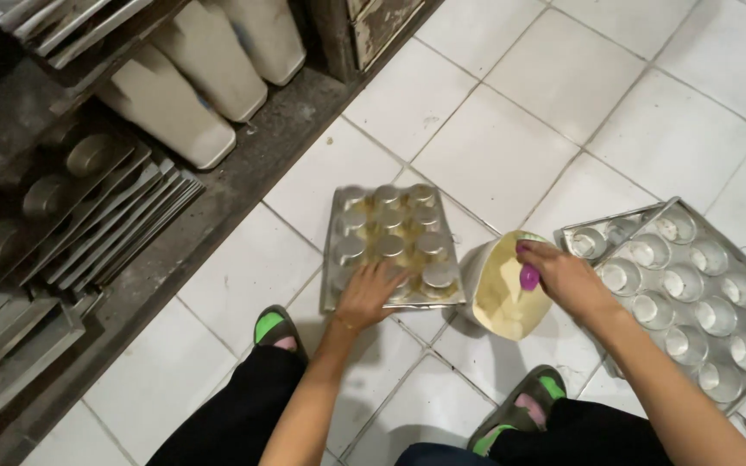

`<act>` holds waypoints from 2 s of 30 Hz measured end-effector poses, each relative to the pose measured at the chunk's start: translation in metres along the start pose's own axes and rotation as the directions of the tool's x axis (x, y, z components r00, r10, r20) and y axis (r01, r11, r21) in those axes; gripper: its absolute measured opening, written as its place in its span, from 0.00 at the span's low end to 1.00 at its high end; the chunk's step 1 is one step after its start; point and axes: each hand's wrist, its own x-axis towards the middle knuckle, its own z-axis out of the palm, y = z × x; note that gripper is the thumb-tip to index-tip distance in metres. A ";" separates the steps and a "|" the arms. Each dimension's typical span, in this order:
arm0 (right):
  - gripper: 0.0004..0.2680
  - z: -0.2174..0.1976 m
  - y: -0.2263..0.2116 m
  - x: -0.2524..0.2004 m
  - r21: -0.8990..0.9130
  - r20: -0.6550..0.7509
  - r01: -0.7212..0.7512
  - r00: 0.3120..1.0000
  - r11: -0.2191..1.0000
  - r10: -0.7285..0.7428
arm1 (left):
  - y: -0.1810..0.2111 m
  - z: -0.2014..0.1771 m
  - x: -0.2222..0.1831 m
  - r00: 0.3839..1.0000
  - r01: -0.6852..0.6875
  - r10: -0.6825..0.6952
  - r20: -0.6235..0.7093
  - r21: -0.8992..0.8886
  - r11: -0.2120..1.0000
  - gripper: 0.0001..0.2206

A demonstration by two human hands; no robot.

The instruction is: Greasing muffin tins using a brush and a container of oil in a bakery setting.

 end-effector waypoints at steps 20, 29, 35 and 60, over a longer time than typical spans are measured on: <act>0.05 -0.062 -0.218 -0.083 0.874 -0.379 0.165 0.820 0.456 0.430 | 0.052 -0.259 -0.026 0.858 -0.118 -0.509 -0.068 -0.991 -0.067 0.42; 0.05 -0.092 -0.304 -0.087 0.680 -0.458 0.410 0.885 0.608 -0.085 | 0.102 -0.277 -0.100 0.810 -0.252 -0.468 -0.353 -0.931 0.266 0.41; 0.10 -0.106 -0.330 -0.104 -0.032 -0.601 0.726 0.535 0.687 -0.594 | 0.111 -0.276 -0.118 0.805 -0.243 -0.486 -0.340 -0.937 0.252 0.42; 0.10 -0.135 -0.309 -0.076 0.360 -0.611 0.552 0.749 0.752 -0.257 | 0.102 -0.233 -0.130 0.888 -0.145 -0.393 -0.241 -0.955 0.258 0.39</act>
